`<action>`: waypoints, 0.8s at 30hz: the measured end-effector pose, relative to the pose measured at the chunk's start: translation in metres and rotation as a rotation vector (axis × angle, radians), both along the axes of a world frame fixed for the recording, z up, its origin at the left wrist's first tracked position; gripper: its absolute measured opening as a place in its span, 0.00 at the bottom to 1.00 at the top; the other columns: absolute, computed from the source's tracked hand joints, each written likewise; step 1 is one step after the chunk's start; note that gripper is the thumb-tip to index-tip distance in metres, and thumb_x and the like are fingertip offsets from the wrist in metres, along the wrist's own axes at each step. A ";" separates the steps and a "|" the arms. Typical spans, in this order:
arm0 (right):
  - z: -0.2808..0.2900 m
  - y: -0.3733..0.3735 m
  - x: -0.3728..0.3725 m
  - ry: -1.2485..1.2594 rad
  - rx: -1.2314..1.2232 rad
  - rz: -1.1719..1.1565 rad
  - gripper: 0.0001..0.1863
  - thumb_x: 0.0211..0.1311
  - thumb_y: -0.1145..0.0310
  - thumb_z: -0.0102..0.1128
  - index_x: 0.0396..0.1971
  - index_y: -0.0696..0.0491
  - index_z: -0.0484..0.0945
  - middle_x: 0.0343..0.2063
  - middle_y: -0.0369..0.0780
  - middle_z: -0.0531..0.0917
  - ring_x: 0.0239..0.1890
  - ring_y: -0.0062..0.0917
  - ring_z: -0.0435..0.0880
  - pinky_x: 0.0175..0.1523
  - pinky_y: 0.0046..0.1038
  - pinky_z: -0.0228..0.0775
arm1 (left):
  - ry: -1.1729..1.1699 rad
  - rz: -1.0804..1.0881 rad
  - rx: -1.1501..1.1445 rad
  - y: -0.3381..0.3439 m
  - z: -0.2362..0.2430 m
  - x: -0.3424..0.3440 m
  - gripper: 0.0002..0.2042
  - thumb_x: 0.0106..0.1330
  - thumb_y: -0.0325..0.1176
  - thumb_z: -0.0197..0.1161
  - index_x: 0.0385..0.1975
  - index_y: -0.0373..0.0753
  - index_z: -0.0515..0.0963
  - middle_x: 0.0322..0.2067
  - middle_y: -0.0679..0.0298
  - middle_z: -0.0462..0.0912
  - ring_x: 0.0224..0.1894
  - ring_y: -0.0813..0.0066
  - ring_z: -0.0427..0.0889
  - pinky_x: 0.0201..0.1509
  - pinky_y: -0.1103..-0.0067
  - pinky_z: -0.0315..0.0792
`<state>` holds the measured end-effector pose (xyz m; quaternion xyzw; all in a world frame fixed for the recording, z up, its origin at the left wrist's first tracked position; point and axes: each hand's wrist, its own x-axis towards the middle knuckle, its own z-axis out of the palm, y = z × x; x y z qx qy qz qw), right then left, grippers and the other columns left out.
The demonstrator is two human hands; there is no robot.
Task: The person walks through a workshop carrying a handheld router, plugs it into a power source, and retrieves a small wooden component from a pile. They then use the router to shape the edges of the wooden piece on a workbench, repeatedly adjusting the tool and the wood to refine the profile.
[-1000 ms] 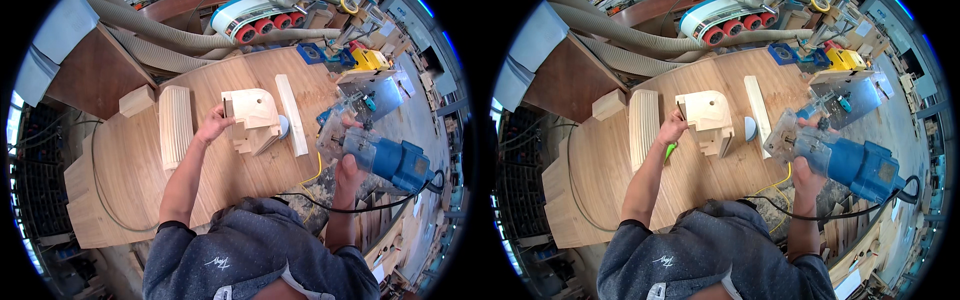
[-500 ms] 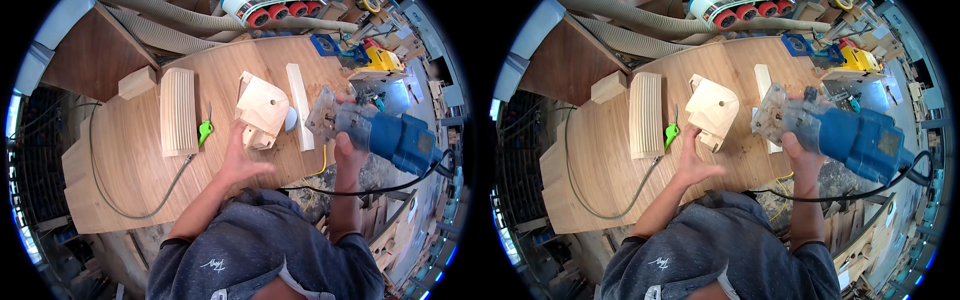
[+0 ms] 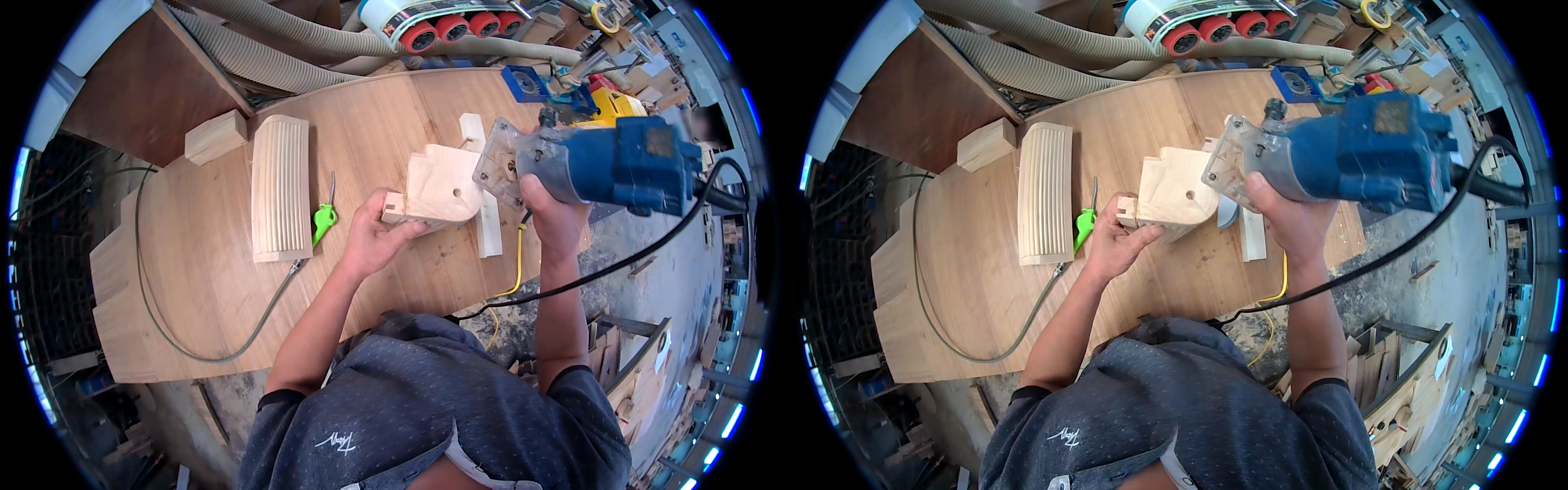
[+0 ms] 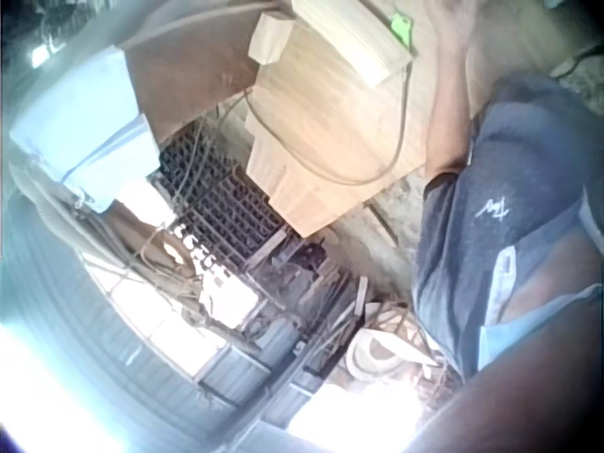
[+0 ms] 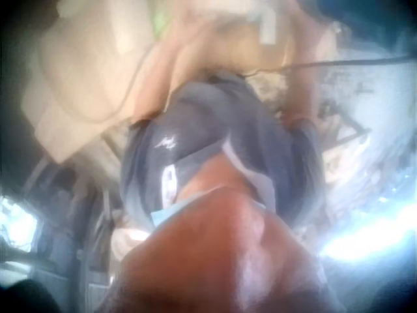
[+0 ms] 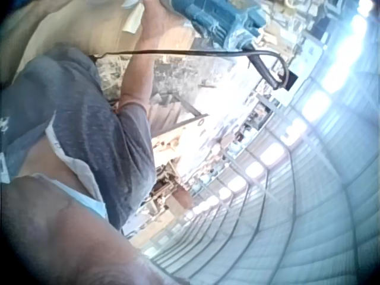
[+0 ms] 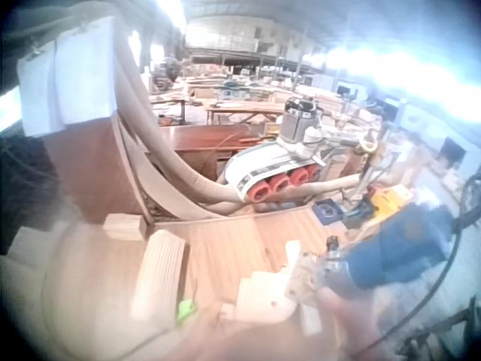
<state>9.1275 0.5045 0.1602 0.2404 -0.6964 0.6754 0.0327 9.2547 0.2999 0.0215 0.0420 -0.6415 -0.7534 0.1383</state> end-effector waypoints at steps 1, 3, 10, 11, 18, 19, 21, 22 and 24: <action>-0.001 0.000 -0.005 -0.011 0.002 -0.014 0.41 0.45 0.67 0.76 0.62 0.57 0.66 0.53 0.45 0.80 0.56 0.33 0.79 0.64 0.36 0.70 | -0.003 0.025 0.028 0.002 -0.004 -0.002 0.16 0.62 0.28 0.73 0.46 0.34 0.74 0.43 0.65 0.83 0.46 0.81 0.80 0.53 0.79 0.75; -0.005 0.002 -0.014 -0.029 0.016 -0.040 0.40 0.44 0.67 0.77 0.60 0.57 0.68 0.51 0.44 0.81 0.54 0.31 0.81 0.62 0.34 0.71 | -0.018 0.023 0.040 0.003 -0.017 -0.005 0.17 0.59 0.28 0.75 0.44 0.34 0.74 0.42 0.65 0.83 0.46 0.81 0.80 0.52 0.79 0.76; -0.013 -0.001 -0.026 0.060 0.080 -0.007 0.31 0.43 0.65 0.79 0.49 0.58 0.77 0.42 0.38 0.82 0.44 0.25 0.82 0.51 0.29 0.76 | -0.135 0.034 -0.086 0.011 -0.018 -0.012 0.21 0.48 0.26 0.82 0.36 0.34 0.74 0.33 0.62 0.86 0.36 0.78 0.85 0.40 0.79 0.80; -0.014 -0.004 -0.026 0.042 0.082 -0.006 0.31 0.42 0.65 0.79 0.48 0.58 0.77 0.42 0.38 0.82 0.44 0.25 0.82 0.51 0.29 0.76 | -0.136 0.030 -0.044 0.010 -0.019 -0.013 0.20 0.48 0.26 0.82 0.35 0.34 0.74 0.31 0.62 0.86 0.35 0.78 0.85 0.39 0.79 0.80; -0.017 -0.012 -0.031 0.014 0.129 -0.007 0.31 0.43 0.64 0.78 0.48 0.59 0.77 0.43 0.39 0.82 0.44 0.25 0.82 0.52 0.31 0.76 | -0.126 0.021 0.026 0.006 -0.011 -0.015 0.22 0.44 0.28 0.85 0.32 0.36 0.74 0.31 0.64 0.85 0.33 0.79 0.84 0.38 0.80 0.78; -0.018 -0.012 -0.032 0.011 0.159 -0.002 0.35 0.43 0.63 0.78 0.52 0.60 0.74 0.45 0.42 0.82 0.47 0.28 0.82 0.54 0.32 0.75 | -0.108 0.026 0.041 0.006 -0.008 -0.015 0.23 0.43 0.28 0.85 0.32 0.36 0.73 0.31 0.65 0.84 0.34 0.79 0.84 0.38 0.79 0.78; -0.017 -0.012 -0.032 0.005 0.216 0.010 0.43 0.44 0.61 0.78 0.60 0.62 0.68 0.50 0.47 0.81 0.52 0.33 0.82 0.59 0.35 0.74 | -0.090 0.051 -0.011 0.005 -0.013 -0.015 0.24 0.40 0.28 0.86 0.32 0.37 0.73 0.31 0.65 0.84 0.34 0.79 0.83 0.39 0.79 0.77; -0.015 -0.017 -0.031 0.007 0.204 0.017 0.43 0.44 0.61 0.77 0.60 0.62 0.68 0.50 0.47 0.81 0.52 0.33 0.82 0.59 0.35 0.74 | -0.081 0.063 -0.038 0.005 -0.016 -0.015 0.25 0.39 0.29 0.86 0.32 0.37 0.73 0.31 0.65 0.83 0.34 0.79 0.83 0.40 0.78 0.76; -0.011 -0.027 -0.027 0.014 0.176 0.023 0.43 0.44 0.61 0.77 0.61 0.62 0.67 0.50 0.48 0.81 0.51 0.33 0.82 0.59 0.35 0.74 | -0.015 0.117 -0.105 0.005 -0.019 -0.018 0.24 0.39 0.31 0.86 0.28 0.39 0.72 0.28 0.64 0.84 0.31 0.76 0.83 0.36 0.76 0.77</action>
